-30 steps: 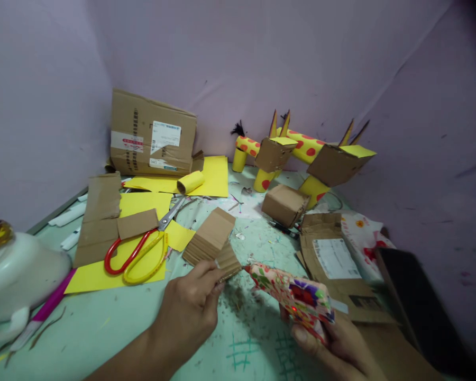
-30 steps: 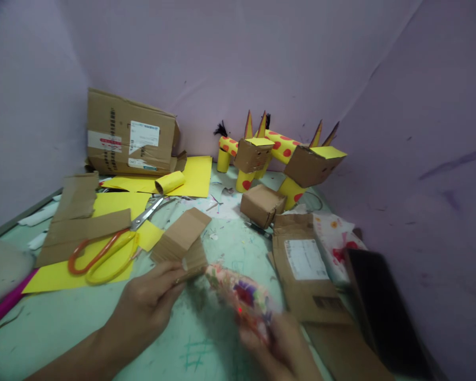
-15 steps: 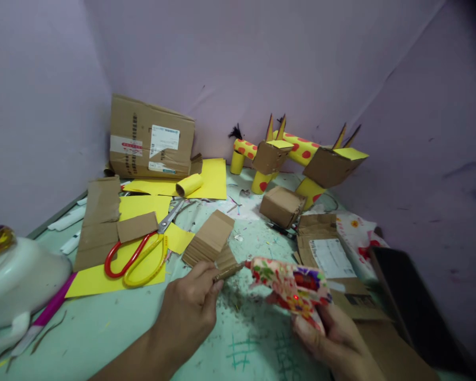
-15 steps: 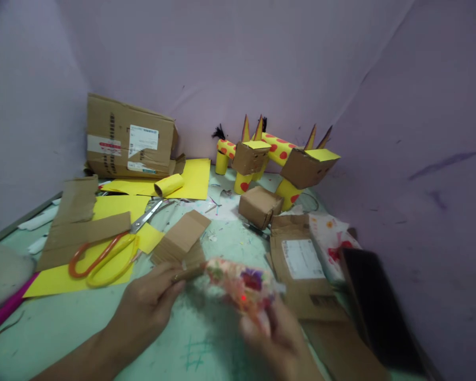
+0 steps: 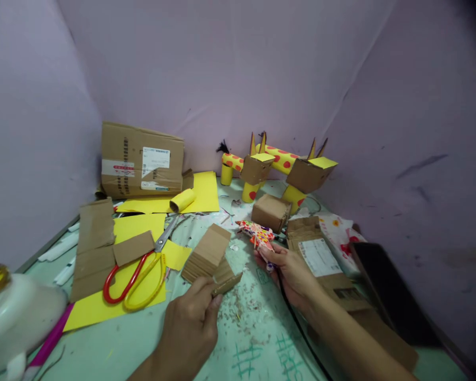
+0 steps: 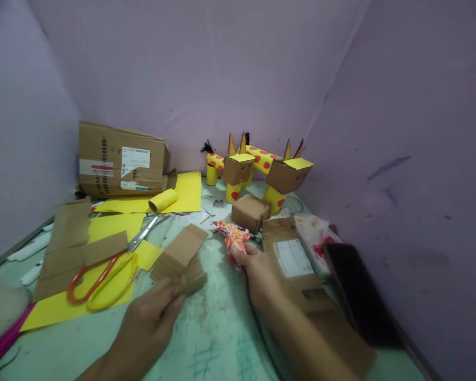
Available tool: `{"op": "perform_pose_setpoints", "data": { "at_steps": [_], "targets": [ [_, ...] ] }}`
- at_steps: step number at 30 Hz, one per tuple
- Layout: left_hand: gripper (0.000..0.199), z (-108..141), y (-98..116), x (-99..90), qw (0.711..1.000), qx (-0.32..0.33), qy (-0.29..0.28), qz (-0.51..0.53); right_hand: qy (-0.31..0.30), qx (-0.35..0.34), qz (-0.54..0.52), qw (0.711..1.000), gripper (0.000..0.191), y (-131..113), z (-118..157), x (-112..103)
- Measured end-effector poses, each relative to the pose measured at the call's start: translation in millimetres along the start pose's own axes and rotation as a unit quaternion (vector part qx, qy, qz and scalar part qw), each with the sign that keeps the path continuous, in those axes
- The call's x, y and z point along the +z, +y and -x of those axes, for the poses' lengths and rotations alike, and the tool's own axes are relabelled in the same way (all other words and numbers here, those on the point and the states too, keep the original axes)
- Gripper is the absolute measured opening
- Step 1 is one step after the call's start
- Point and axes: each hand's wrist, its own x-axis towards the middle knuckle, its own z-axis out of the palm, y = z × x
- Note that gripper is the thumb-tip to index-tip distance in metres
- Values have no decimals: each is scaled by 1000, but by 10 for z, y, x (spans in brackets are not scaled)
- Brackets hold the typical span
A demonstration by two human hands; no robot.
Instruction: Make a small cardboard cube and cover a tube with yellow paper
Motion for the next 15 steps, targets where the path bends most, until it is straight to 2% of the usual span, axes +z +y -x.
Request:
{"op": "perform_pose_setpoints", "data": {
  "at_steps": [4,7,9,11,12,13,15],
  "targets": [
    [24,3,-10,16,1000,2,4,3,-23,-14,67,997,23,-59,20,-36],
    [21,20,-20,14,1000,-2,10,10,17,-35,132,991,25,-120,80,-94],
    [19,27,-25,2,1000,-5,12,23,63,-80,166,981,36,-141,162,-94],
    [18,19,-26,-14,999,-11,15,43,75,-152,197,965,43,-124,257,-43],
    [18,9,-25,-21,998,-15,15,53,48,-172,199,963,41,-98,298,0],
    [18,-4,-25,-26,998,-19,13,62,3,-148,180,972,39,-60,327,50],
    [19,-29,-23,-28,997,-20,-4,74,-82,-29,92,992,37,45,344,157]
  ]
}}
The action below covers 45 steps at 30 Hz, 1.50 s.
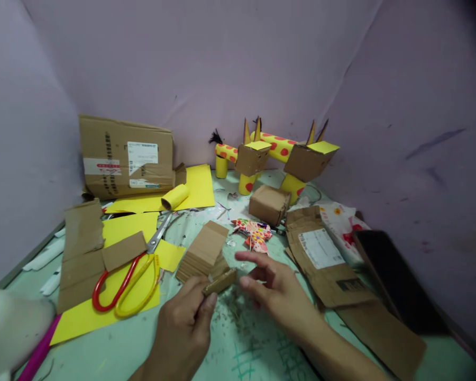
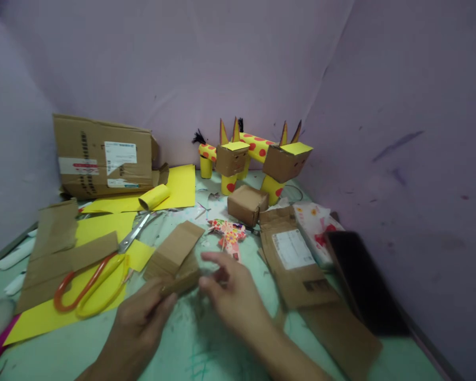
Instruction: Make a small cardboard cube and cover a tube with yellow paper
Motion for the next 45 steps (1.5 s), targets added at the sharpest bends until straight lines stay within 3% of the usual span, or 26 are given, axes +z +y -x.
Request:
{"op": "perform_pose_setpoints", "data": {
  "at_steps": [2,5,9,11,15,19,23,26,33,39,45],
  "targets": [
    [18,-8,4,-1,1000,5,-27,-5,-47,76,-87,992,37,101,-39,100],
    [21,27,22,-56,999,8,-42,-32,-54,101,-138,984,41,222,-111,161],
    [28,-17,42,-312,997,-47,37,-56,-54,100,-179,977,42,271,-143,130],
    [25,-185,31,-460,986,-126,71,-82,-56,95,-194,975,39,270,-141,115],
    [36,-725,-32,-535,966,-240,29,-95,-55,86,-217,971,39,275,-145,123],
    [50,-1085,-110,-342,959,-237,-58,-142,-49,80,-224,970,39,286,-160,140],
    [51,-1130,-162,-175,958,-234,-81,-143,-46,78,-220,971,38,285,-157,141],
    [41,-1104,-188,-190,966,-218,-106,-90,-40,72,-210,974,34,276,-142,140],
    [31,-1044,-18,-433,980,-175,-64,-62,-24,53,-168,984,25,253,-109,129],
    [28,-969,135,-310,978,-174,-112,1,-23,43,-141,989,20,236,-97,116],
    [25,-972,101,-246,979,-174,-102,16,-24,42,-135,990,18,261,-101,117]
  ]
}}
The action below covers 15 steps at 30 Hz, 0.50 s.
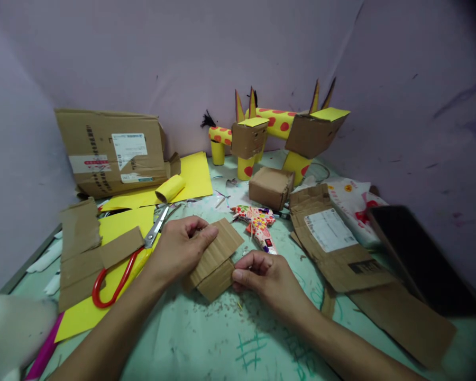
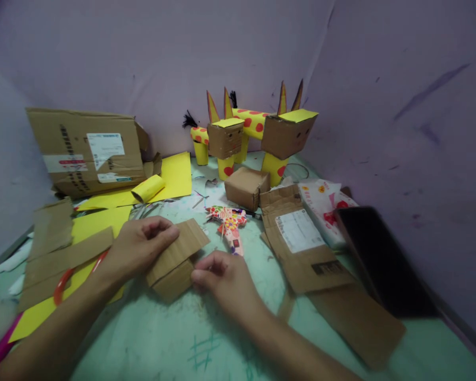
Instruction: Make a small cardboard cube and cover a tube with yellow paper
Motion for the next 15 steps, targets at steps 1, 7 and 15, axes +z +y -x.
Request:
{"op": "perform_pose_setpoints", "data": {
  "at_steps": [1,7,15],
  "targets": [
    [25,-1,0,0,1000,0,1,0,1,0,0,1000,18,3,0,0],
    [26,11,5,21,1000,3,4,7,2,-1,1,1000,18,-12,12,2],
    [24,-11,-9,31,1000,4,7,10,-1,1,8,1000,18,-3,7,0]
  ]
}}
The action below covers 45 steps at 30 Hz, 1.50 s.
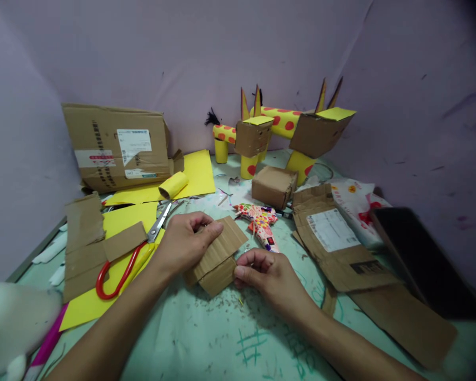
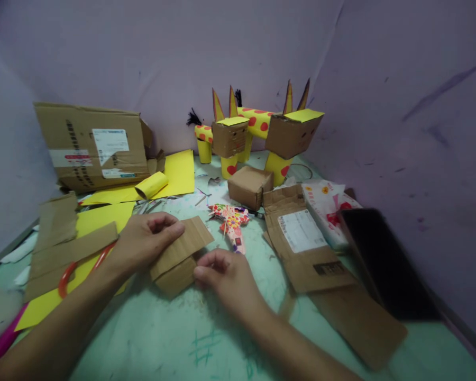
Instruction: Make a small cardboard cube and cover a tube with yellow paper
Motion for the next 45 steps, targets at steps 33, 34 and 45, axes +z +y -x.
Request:
{"op": "perform_pose_setpoints", "data": {
  "at_steps": [33,34,45],
  "targets": [
    [22,-3,-5,60,1000,15,2,-15,-4,-3,29,1000,18,19,10,-22],
    [22,-5,-6,60,1000,14,2,-17,-3,-2,28,1000,19,21,8,-21],
    [24,7,8,43,998,24,-1,-58,-2,5,17,1000,23,35,0,-7]
  ]
}}
